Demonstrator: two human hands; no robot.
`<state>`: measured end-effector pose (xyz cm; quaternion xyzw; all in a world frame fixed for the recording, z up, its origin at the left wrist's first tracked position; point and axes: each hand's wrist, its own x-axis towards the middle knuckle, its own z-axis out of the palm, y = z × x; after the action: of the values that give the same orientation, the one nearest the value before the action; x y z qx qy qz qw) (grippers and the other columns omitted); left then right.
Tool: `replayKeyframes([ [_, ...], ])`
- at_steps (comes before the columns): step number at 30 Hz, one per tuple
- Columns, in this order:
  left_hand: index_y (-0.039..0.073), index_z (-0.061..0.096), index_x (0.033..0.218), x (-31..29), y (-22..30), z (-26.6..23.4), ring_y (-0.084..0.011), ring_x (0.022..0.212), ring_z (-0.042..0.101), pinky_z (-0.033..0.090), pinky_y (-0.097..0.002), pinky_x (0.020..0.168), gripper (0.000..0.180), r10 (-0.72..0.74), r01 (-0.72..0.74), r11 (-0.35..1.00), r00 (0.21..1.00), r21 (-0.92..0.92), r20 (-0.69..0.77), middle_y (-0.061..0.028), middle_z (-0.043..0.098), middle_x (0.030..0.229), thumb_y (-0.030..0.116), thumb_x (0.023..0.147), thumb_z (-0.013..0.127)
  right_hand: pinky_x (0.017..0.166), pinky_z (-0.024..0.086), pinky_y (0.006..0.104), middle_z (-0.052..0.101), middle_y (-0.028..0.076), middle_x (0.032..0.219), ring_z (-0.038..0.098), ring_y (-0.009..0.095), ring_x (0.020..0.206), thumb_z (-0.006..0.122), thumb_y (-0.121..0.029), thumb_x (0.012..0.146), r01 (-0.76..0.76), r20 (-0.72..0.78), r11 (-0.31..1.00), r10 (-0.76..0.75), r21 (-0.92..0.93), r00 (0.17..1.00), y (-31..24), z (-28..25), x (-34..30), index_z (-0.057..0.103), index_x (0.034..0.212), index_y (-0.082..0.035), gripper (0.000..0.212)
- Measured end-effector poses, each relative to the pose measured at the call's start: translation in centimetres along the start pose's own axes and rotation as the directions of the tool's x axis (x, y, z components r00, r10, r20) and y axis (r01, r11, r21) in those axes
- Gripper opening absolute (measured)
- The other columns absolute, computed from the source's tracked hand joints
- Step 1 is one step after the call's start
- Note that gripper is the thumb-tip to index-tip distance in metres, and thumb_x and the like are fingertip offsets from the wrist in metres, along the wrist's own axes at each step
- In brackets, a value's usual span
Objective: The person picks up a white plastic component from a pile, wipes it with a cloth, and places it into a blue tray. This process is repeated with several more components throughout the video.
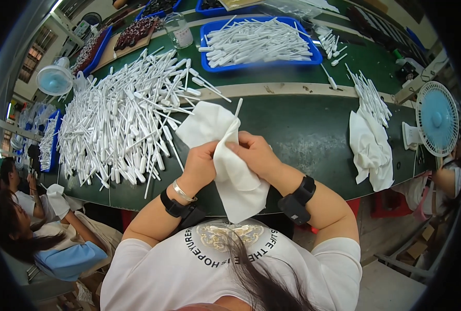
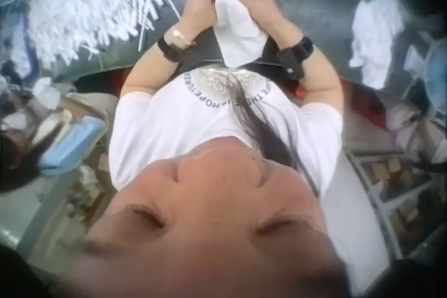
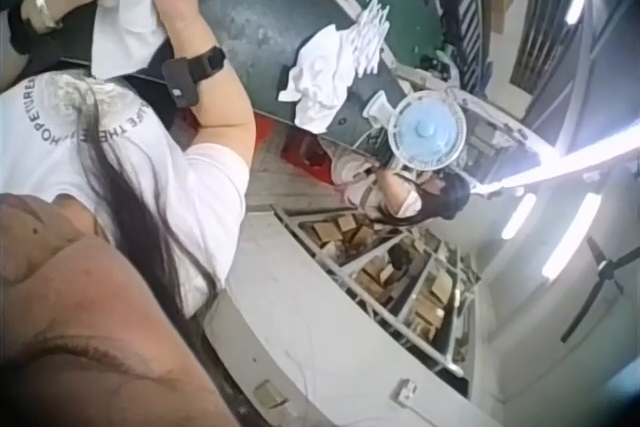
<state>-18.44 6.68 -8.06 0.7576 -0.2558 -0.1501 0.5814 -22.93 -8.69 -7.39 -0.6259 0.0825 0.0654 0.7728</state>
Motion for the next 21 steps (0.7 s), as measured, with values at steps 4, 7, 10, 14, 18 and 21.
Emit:
replayKeyframes([
  [4, 0.003, 0.061, 0.094, -0.2, 0.6, 0.1, -0.0090, 0.067, 0.058, 0.046, -0.0230, 0.062, 0.019, 0.049, -0.054, 0.990, 0.998, 0.132, 0.038, -0.0078, 0.064, 0.078, 0.005, 0.076, 0.060, 0.064, 0.046, 0.0229, 0.060, 0.006, 0.088, 0.056, 0.009, 0.073, 0.054, -0.015, 0.085, 0.060, -0.029, 0.961, -0.071, -0.270, 0.997, -0.3, -0.4, -0.2, 0.056, 0.097, 0.002, 0.021],
  [7, 0.003, 0.062, 0.094, -0.4, 1.0, 0.4, -0.0087, 0.067, 0.057, 0.046, -0.0232, 0.062, 0.019, 0.021, -0.031, 0.989, 0.998, 0.144, 0.067, -0.0077, 0.065, 0.077, 0.006, 0.075, 0.060, 0.066, 0.046, 0.0231, 0.060, 0.005, 0.088, 0.056, 0.009, 0.075, 0.054, -0.014, 0.084, 0.099, -0.145, 0.995, -0.097, 0.004, 0.985, -1.1, -0.9, 0.2, 0.057, 0.097, 0.001, 0.020],
  [10, 0.002, 0.061, 0.094, -0.5, 1.0, 0.8, -0.0083, 0.068, 0.058, 0.046, -0.0225, 0.061, 0.017, -0.027, 0.009, 0.985, 0.994, 0.171, 0.105, -0.0069, 0.065, 0.077, 0.006, 0.077, 0.058, 0.067, 0.046, 0.0232, 0.060, 0.005, 0.089, 0.056, 0.010, 0.076, 0.055, -0.013, 0.083, 0.124, -0.198, 0.961, -0.075, 0.247, 0.977, -1.9, -2.1, 0.5, 0.057, 0.097, 0.000, 0.019],
  [14, 0.001, 0.060, 0.093, -0.2, -0.2, 0.8, -0.0190, 0.065, 0.062, 0.047, -0.0261, 0.058, 0.018, -0.043, 0.039, 0.998, 0.997, 0.055, 0.070, -0.0121, 0.064, 0.078, 0.010, 0.077, 0.059, 0.068, 0.047, 0.0234, 0.060, 0.005, 0.090, 0.057, 0.011, 0.076, 0.055, -0.013, 0.083, 0.066, -0.087, 0.958, -0.043, 0.279, 0.995, -1.4, -2.0, 0.2, 0.057, 0.097, 0.000, 0.020],
  [18, 0.000, 0.059, 0.097, 0.2, -0.1, 0.0, -0.0165, 0.065, 0.061, 0.047, -0.0245, 0.058, 0.021, -0.146, 0.261, 0.861, 0.949, -0.436, 0.279, -0.0095, 0.063, 0.086, 0.012, 0.080, 0.058, 0.069, 0.048, 0.0242, 0.060, 0.007, 0.091, 0.059, 0.012, 0.077, 0.051, -0.014, 0.085, 0.002, 0.094, 1.000, 0.000, -0.022, 0.996, -1.1, -1.0, -0.2, 0.055, 0.099, 0.000, 0.020],
  [21, -0.002, 0.058, 0.098, 0.6, 1.5, -0.3, -0.0137, 0.064, 0.058, 0.047, -0.0243, 0.056, 0.022, -0.300, 0.606, 0.471, 0.793, -0.641, 0.529, -0.0067, 0.061, 0.088, 0.014, 0.083, 0.055, 0.069, 0.049, 0.0251, 0.060, 0.007, 0.091, 0.059, 0.013, 0.077, 0.048, -0.015, 0.087, -0.039, 0.121, 0.989, 0.022, 0.141, 0.992, -2.5, -1.5, -0.8, 0.055, 0.099, 0.001, 0.021],
])
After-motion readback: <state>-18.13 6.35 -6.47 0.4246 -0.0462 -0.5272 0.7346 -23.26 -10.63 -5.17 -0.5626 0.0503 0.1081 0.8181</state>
